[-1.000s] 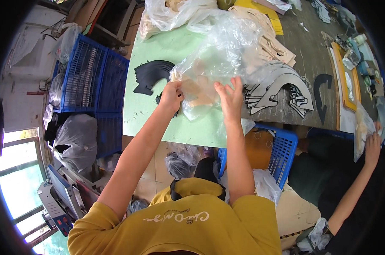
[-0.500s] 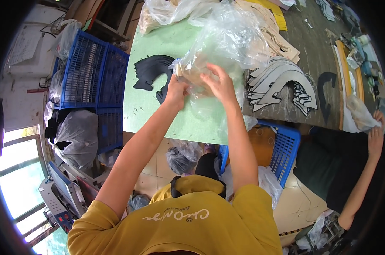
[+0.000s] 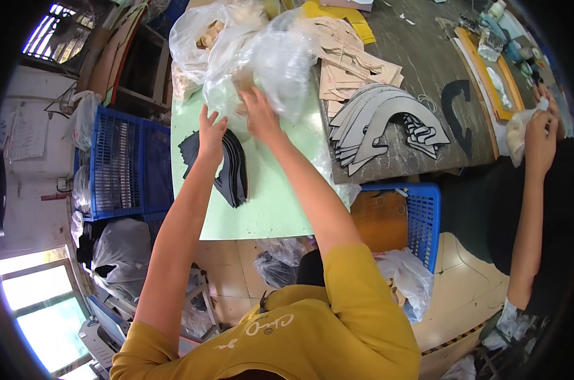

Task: Organize and sort various shoe upper components into plastic bags and crates.

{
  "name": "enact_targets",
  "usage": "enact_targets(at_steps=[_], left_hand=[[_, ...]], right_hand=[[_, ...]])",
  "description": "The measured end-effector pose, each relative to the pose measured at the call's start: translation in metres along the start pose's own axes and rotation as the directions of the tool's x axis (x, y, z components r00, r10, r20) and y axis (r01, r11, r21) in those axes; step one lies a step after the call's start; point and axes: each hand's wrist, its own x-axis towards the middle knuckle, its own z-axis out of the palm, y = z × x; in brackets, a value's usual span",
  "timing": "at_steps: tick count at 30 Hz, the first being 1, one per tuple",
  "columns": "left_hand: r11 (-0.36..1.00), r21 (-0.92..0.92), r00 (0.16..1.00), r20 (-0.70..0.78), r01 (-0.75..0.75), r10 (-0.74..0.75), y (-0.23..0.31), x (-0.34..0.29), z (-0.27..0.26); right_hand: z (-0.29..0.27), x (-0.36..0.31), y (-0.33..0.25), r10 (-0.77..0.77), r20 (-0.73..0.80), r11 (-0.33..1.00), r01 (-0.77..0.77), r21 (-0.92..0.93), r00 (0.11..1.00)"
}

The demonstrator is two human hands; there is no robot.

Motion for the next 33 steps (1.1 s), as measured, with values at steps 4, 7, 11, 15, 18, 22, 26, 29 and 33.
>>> enact_targets(at_steps=[4, 7, 11, 15, 18, 22, 26, 29, 33], left_hand=[[0.980, 0.196, 0.999, -0.005, 0.035, -0.034, -0.019, -0.026, -0.012], [0.983, 0.183, 0.997, 0.082, -0.022, 0.007, -0.030, -0.057, -0.010], [0.978, 0.180, 0.990, 0.109, -0.104, 0.086, -0.035, -0.111, -0.031], [0.935, 0.335, 0.989, 0.121, -0.118, 0.082, -0.047, -0.170, -0.034], [0.884, 0.431, 0.974, 0.205, -0.181, 0.100, -0.056, -0.216, -0.045], [0.855, 0.503, 0.975, 0.224, -0.130, 0.017, -0.071, -0.259, -0.055], [0.834, 0.514, 0.961, 0.270, -0.199, 0.063, -0.069, -0.278, -0.054], [0.844, 0.520, 0.974, 0.228, -0.133, 0.013, -0.060, -0.286, -0.053], [0.843, 0.512, 0.973, 0.223, -0.165, 0.055, -0.053, -0.298, -0.056]], right_hand=[[0.009, 0.028, 0.011, 0.028, 0.081, 0.999, -0.029, 0.016, 0.996], [0.013, 0.005, 0.026, 0.037, 0.082, 0.996, -0.029, -0.087, 0.996], [-0.008, -0.045, -0.033, 0.061, 0.175, 0.998, -0.063, 0.006, 0.983], [-0.070, -0.082, -0.086, 0.110, -0.124, 0.967, -0.077, 0.243, 0.986], [-0.090, -0.060, -0.105, 0.045, -0.252, 0.968, 0.020, 0.252, 0.967], [-0.038, -0.004, -0.055, 0.077, -0.021, 0.996, -0.076, 0.043, 0.997], [0.008, 0.041, 0.014, 0.200, 0.153, 0.945, -0.149, -0.292, 0.968], [-0.003, 0.067, 0.020, 0.215, 0.201, 0.956, -0.164, -0.244, 0.956], [-0.010, 0.065, 0.005, 0.256, 0.074, 0.944, -0.233, -0.233, 0.964]])
